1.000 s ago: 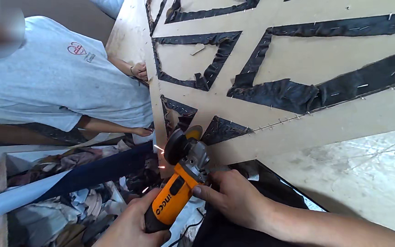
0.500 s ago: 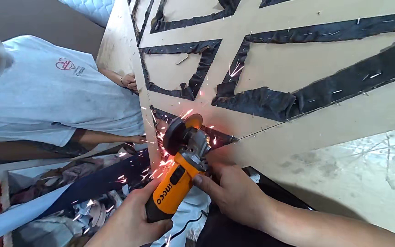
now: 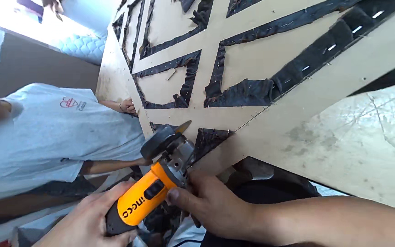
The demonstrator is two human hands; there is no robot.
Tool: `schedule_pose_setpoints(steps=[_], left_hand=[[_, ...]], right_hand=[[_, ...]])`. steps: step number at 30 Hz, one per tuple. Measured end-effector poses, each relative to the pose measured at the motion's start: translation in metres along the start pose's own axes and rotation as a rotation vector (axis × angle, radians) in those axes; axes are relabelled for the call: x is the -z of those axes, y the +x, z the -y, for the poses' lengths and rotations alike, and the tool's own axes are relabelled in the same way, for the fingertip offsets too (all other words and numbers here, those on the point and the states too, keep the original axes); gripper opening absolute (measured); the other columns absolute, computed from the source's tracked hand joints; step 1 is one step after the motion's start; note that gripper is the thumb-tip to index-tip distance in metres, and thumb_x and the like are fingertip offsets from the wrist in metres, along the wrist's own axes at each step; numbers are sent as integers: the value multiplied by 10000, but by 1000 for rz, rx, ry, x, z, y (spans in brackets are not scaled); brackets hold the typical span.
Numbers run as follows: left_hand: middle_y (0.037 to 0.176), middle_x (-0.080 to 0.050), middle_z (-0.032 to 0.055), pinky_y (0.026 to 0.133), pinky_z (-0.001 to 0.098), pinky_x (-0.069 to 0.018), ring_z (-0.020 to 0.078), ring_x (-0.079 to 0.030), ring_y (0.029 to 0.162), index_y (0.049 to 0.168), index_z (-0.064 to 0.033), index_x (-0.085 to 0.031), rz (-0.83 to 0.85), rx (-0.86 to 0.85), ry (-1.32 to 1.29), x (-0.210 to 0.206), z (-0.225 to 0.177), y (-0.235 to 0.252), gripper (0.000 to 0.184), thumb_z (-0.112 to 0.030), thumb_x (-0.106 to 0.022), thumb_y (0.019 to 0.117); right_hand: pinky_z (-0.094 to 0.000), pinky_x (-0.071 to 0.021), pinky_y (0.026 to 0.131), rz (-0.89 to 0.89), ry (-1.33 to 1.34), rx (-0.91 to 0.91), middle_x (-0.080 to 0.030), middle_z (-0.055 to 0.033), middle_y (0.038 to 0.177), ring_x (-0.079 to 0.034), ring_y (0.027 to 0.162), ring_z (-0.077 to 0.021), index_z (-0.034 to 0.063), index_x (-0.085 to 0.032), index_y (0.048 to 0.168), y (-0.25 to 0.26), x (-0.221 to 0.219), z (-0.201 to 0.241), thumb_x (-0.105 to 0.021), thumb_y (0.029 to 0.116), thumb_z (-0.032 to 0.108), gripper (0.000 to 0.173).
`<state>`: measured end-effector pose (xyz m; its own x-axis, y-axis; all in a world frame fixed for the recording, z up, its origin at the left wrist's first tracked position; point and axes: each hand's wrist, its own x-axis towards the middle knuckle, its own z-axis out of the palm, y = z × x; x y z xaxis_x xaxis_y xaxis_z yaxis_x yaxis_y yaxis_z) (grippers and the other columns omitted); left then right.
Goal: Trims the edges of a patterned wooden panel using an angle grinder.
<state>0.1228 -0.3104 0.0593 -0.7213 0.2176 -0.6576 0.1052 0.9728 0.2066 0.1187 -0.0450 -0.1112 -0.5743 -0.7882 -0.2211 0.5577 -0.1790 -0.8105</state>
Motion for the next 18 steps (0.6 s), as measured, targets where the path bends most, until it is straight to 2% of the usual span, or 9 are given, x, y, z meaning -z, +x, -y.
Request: schedule_pose_setpoints(steps=[2, 3, 5, 7, 10, 12, 18], left_hand=[[1102, -740, 40, 823, 470, -623, 151, -726, 970, 1362, -193, -602, 31, -110, 82, 13, 12, 20, 764, -528, -858, 725], [1088, -740, 14, 805, 447, -629, 123, -724, 954, 1357, -217, -606, 42, -167, 117, 18, 17, 31, 752, -542, -848, 724], [1042, -731, -65, 753, 362, -635, 37, -706, 907, 1322, -264, -613, 48, -297, 183, 27, 29, 56, 717, -590, -814, 715], [1008, -723, -124, 726, 278, -626, -29, -687, 884, 1280, -281, -623, 63, -422, 203, 34, 38, 81, 683, -614, -798, 710], [1012, -717, -142, 741, 259, -626, -38, -682, 896, 1269, -281, -626, 118, -541, 213, 43, 41, 110, 657, -592, -800, 717], [999, -712, -155, 730, 249, -623, -48, -678, 885, 1261, -289, -628, 139, -587, 229, 44, 42, 122, 655, -636, -783, 728], [958, -700, -189, 704, 234, -617, -71, -666, 843, 1232, -326, -631, 144, -603, 238, 43, 32, 140, 639, -661, -778, 708]], right_hand=[[-349, -589, 610, -70, 46, 30, -676, -30, 814, -666, 640, -146, 87, -596, 1182, -1, -6, -7, -485, 1007, 643, 593], [-353, -583, 604, -121, 59, 38, -657, -26, 783, -655, 629, -145, 88, -603, 1123, -1, -10, -11, -475, 1009, 647, 585], [-346, -572, 616, -239, 88, 59, -642, -11, 758, -645, 640, -129, 94, -621, 1040, 1, -20, -20, -475, 1005, 652, 578], [-337, -572, 604, -362, 123, 109, -639, 0, 741, -641, 631, -117, 101, -638, 1007, 5, -30, -28, -482, 1003, 648, 569], [-318, -562, 582, -509, 160, 158, -646, 11, 733, -638, 617, -111, 117, -639, 1008, 11, -43, -37, -491, 995, 659, 562], [-306, -552, 573, -570, 181, 175, -646, 8, 729, -634, 611, -109, 122, -636, 976, 13, -47, -40, -505, 995, 649, 543], [-309, -534, 536, -643, 178, 204, -629, -2, 684, -617, 569, -125, 122, -618, 918, 10, -39, -41, -484, 1002, 651, 552]])
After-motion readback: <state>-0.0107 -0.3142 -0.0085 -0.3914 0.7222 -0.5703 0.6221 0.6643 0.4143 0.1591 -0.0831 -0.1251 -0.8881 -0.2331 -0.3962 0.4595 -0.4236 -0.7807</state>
